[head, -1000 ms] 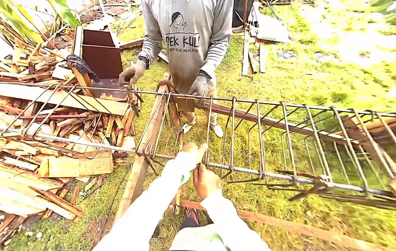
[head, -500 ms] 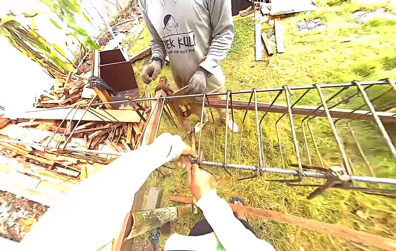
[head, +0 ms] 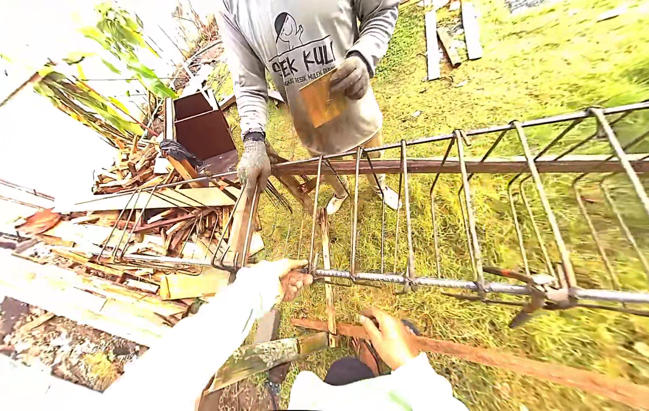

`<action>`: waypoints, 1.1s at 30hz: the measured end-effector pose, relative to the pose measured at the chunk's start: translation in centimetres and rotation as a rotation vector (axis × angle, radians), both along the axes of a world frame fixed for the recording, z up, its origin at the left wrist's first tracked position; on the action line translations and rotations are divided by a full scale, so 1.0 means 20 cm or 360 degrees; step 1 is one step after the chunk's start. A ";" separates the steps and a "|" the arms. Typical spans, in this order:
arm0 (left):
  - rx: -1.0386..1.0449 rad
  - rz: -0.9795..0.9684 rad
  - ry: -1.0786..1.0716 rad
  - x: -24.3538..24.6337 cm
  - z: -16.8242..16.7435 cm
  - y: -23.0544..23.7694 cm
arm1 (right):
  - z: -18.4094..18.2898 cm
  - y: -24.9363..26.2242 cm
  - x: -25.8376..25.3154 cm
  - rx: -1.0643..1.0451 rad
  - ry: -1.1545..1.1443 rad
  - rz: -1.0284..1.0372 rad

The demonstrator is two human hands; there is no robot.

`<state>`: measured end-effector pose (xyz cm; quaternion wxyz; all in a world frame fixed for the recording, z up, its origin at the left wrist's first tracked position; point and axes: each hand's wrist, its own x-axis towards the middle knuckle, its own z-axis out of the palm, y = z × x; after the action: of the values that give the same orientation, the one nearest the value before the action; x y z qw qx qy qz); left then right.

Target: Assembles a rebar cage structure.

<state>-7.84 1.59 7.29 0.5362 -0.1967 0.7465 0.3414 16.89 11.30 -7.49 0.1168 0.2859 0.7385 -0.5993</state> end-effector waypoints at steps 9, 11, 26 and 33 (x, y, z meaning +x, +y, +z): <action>0.0109 0.0805 0.0213 0.23 -0.06 0.03 | -0.13 0.08 0.09 -0.0244 -0.0086 -0.0171; 0.0107 0.0676 0.0109 0.21 -0.06 -0.01 | -0.13 0.10 0.11 -0.0247 -0.0119 -0.0141; -0.0048 0.0315 0.0495 0.17 0.01 0.03 | -0.13 0.15 0.11 -0.0227 -0.0238 -0.0069; -0.0147 -0.1575 0.0962 0.07 0.03 -0.04 | -0.18 0.15 0.14 -0.0101 -0.0278 0.0033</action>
<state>-6.41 0.82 7.94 0.3857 0.2588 0.8837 0.0581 19.74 14.26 -11.03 0.1961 0.3254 0.7091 -0.5940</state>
